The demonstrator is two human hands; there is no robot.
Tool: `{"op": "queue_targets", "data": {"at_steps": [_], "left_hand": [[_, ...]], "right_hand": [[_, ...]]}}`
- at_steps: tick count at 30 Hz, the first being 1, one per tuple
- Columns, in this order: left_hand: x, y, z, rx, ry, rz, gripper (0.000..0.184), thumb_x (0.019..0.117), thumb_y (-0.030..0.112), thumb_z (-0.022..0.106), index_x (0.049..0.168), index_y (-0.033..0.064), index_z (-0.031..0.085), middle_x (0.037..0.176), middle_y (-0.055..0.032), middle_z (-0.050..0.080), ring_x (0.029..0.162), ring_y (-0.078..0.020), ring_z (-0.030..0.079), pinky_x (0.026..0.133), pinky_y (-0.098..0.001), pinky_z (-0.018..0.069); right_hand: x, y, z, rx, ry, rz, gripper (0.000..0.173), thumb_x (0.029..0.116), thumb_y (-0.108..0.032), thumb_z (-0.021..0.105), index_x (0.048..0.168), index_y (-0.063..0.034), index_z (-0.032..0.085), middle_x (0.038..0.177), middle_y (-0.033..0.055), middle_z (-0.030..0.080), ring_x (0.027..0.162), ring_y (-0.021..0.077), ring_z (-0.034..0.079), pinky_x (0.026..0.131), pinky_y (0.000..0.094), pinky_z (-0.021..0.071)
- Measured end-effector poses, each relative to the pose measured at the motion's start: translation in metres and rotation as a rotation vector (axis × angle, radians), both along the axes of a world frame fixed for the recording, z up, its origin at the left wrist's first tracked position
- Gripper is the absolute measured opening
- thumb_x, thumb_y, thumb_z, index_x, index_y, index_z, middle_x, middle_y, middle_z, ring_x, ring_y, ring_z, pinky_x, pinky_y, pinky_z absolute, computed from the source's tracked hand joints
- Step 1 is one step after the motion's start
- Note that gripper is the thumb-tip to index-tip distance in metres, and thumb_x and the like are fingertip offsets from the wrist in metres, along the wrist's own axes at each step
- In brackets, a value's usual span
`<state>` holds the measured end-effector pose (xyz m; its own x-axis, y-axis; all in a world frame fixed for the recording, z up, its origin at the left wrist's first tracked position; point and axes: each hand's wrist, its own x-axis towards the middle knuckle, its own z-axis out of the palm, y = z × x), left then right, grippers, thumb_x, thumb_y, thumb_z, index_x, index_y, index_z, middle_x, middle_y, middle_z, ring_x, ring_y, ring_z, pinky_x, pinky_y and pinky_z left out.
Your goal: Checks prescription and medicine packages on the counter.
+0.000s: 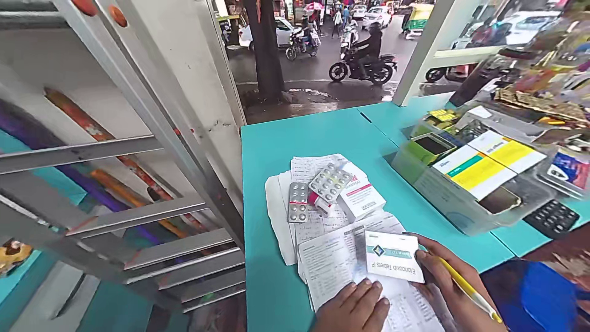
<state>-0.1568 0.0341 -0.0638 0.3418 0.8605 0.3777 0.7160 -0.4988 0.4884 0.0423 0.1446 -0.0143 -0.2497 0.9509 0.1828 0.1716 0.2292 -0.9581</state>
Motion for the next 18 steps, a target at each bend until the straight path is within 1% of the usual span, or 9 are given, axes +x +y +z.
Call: {"op": "queue_targets", "data": {"at_steps": [3, 7, 9, 10, 13, 14, 15, 17, 18], "left_hand": [[0.001, -0.001, -0.001, 0.014, 0.001, 0.011, 0.041, 0.1033, 0.034, 0.058, 0.133, 0.0064, 0.067, 0.141, -0.0111, 0.063, 0.135, -0.0237, 0.057, 0.115, -0.0389, 0.0423], [0.001, -0.001, -0.001, 0.012, 0.004, 0.018, 0.042, 0.1035, 0.035, 0.058, 0.133, 0.0068, 0.067, 0.142, -0.0108, 0.063, 0.136, -0.0231, 0.056, 0.116, -0.0388, 0.0420], [0.001, 0.000, 0.000, 0.008, 0.009, 0.015, 0.042, 0.1033, 0.035, 0.058, 0.134, 0.0073, 0.067, 0.141, -0.0103, 0.063, 0.136, -0.0225, 0.056, 0.116, -0.0380, 0.0417], [0.001, 0.000, 0.000, 0.007, 0.009, 0.015, 0.042, 0.1031, 0.035, 0.059, 0.133, 0.0076, 0.067, 0.141, -0.0097, 0.063, 0.136, -0.0221, 0.056, 0.116, -0.0375, 0.0415], [0.001, -0.001, 0.000, 0.012, -0.003, 0.020, 0.041, 0.1023, 0.034, 0.060, 0.132, 0.0074, 0.068, 0.142, -0.0095, 0.063, 0.137, -0.0219, 0.055, 0.117, -0.0376, 0.0406], [0.001, -0.001, 0.000, 0.013, -0.005, 0.020, 0.041, 0.1021, 0.034, 0.060, 0.132, 0.0073, 0.067, 0.142, -0.0093, 0.063, 0.137, -0.0216, 0.055, 0.117, -0.0376, 0.0402], [0.000, -0.001, 0.000, 0.011, -0.012, 0.015, 0.041, 0.1020, 0.033, 0.060, 0.133, 0.0069, 0.067, 0.142, -0.0096, 0.063, 0.137, -0.0218, 0.055, 0.118, -0.0379, 0.0398], [0.000, -0.001, 0.001, 0.017, -0.015, 0.013, 0.041, 0.1018, 0.032, 0.061, 0.133, 0.0066, 0.067, 0.142, -0.0098, 0.062, 0.138, -0.0222, 0.054, 0.118, -0.0379, 0.0394], [0.001, -0.001, 0.001, 0.022, -0.009, 0.014, 0.041, 0.1018, 0.032, 0.061, 0.133, 0.0067, 0.067, 0.142, -0.0097, 0.063, 0.137, -0.0222, 0.054, 0.118, -0.0376, 0.0396]], "right_hand": [[0.001, -0.001, -0.001, -0.001, -0.012, -0.009, 0.033, 0.0995, -0.009, 0.047, 0.127, -0.0045, 0.064, 0.079, -0.0063, 0.071, 0.053, 0.0022, 0.060, 0.045, 0.0195, 0.0515], [0.003, -0.001, 0.000, 0.021, -0.041, -0.011, 0.034, 0.0986, -0.009, 0.047, 0.128, -0.0036, 0.064, 0.078, -0.0083, 0.070, 0.055, 0.0004, 0.060, 0.047, 0.0188, 0.0521], [0.006, -0.002, 0.003, 0.049, -0.071, -0.018, 0.037, 0.0959, -0.008, 0.050, 0.131, -0.0014, 0.062, 0.076, -0.0105, 0.068, 0.057, -0.0013, 0.059, 0.050, 0.0178, 0.0518], [0.009, -0.002, 0.006, 0.067, -0.096, -0.015, 0.040, 0.0943, -0.007, 0.053, 0.133, 0.0005, 0.059, 0.077, -0.0108, 0.068, 0.060, -0.0019, 0.060, 0.054, 0.0179, 0.0523], [0.024, 0.003, 0.016, 0.158, -0.147, 0.062, 0.052, 0.0909, -0.008, 0.063, 0.140, 0.0047, 0.050, 0.096, -0.0075, 0.073, 0.075, -0.0015, 0.066, 0.066, 0.0196, 0.0571], [0.030, 0.006, 0.019, 0.190, -0.139, 0.101, 0.054, 0.0902, -0.008, 0.066, 0.140, 0.0022, 0.048, 0.102, -0.0078, 0.073, 0.079, -0.0006, 0.067, 0.068, 0.0203, 0.0574], [0.034, 0.009, 0.021, 0.215, -0.112, 0.128, 0.054, 0.0895, -0.009, 0.069, 0.140, -0.0027, 0.048, 0.104, -0.0095, 0.072, 0.082, 0.0001, 0.067, 0.070, 0.0207, 0.0570], [0.035, 0.011, 0.023, 0.255, -0.038, 0.117, 0.048, 0.0898, -0.015, 0.072, 0.134, -0.0139, 0.052, 0.102, -0.0148, 0.072, 0.080, -0.0003, 0.066, 0.068, 0.0196, 0.0551], [0.033, 0.012, 0.024, 0.272, -0.014, 0.098, 0.045, 0.0905, -0.016, 0.073, 0.131, -0.0166, 0.053, 0.100, -0.0160, 0.072, 0.080, -0.0001, 0.066, 0.069, 0.0200, 0.0558]]}}
